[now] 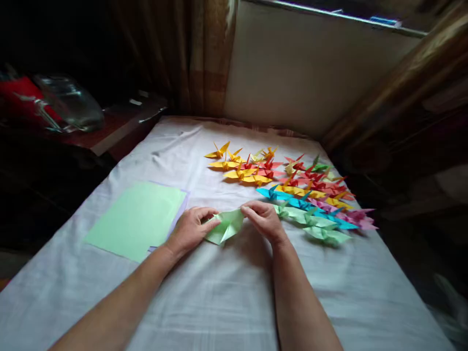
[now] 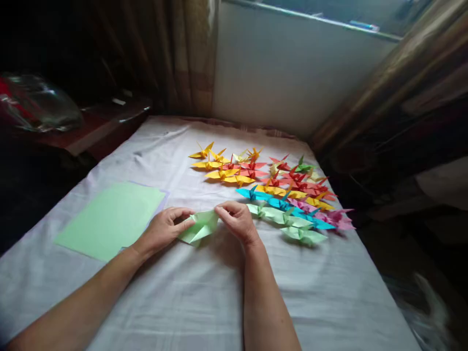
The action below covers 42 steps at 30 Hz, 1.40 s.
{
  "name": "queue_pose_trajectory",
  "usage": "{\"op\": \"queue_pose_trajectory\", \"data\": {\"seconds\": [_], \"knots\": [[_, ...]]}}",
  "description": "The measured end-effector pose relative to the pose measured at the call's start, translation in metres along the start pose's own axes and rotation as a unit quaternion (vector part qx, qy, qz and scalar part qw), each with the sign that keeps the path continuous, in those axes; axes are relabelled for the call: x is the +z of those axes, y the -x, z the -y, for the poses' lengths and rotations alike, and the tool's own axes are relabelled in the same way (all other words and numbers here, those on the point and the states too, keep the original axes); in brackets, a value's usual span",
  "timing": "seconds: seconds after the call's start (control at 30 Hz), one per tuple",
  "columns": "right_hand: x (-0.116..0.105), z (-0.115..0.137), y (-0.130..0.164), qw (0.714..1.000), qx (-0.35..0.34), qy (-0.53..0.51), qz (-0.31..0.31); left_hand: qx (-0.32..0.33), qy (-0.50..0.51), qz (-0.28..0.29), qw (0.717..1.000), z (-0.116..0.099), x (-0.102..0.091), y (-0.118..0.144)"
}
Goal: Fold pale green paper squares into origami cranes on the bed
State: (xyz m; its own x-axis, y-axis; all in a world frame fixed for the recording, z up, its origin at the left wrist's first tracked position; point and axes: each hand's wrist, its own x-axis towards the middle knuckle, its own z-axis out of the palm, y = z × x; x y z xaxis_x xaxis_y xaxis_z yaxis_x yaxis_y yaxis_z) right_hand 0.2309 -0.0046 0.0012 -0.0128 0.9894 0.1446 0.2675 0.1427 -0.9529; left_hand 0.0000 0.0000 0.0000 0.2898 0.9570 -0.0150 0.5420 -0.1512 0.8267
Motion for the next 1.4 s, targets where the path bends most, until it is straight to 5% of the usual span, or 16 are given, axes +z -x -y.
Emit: {"op": "queue_pose_trajectory", "data": {"seconds": [0.63,1.03,1.4], "knots": [[-0.007,0.003,0.001,0.998,-0.044,0.036,0.0,-0.059,0.099,-0.005,0.993,-0.001,0.003,-0.004],[0.002,-0.008,-0.001,0.998,-0.009,0.035,-0.043,-0.026,0.049,-0.022,0.998,-0.003,0.004,-0.002],[0.008,-0.001,-0.001,1.0,-0.004,0.025,0.0,-0.049,0.129,0.087,0.987,0.004,-0.003,-0.012]]}}
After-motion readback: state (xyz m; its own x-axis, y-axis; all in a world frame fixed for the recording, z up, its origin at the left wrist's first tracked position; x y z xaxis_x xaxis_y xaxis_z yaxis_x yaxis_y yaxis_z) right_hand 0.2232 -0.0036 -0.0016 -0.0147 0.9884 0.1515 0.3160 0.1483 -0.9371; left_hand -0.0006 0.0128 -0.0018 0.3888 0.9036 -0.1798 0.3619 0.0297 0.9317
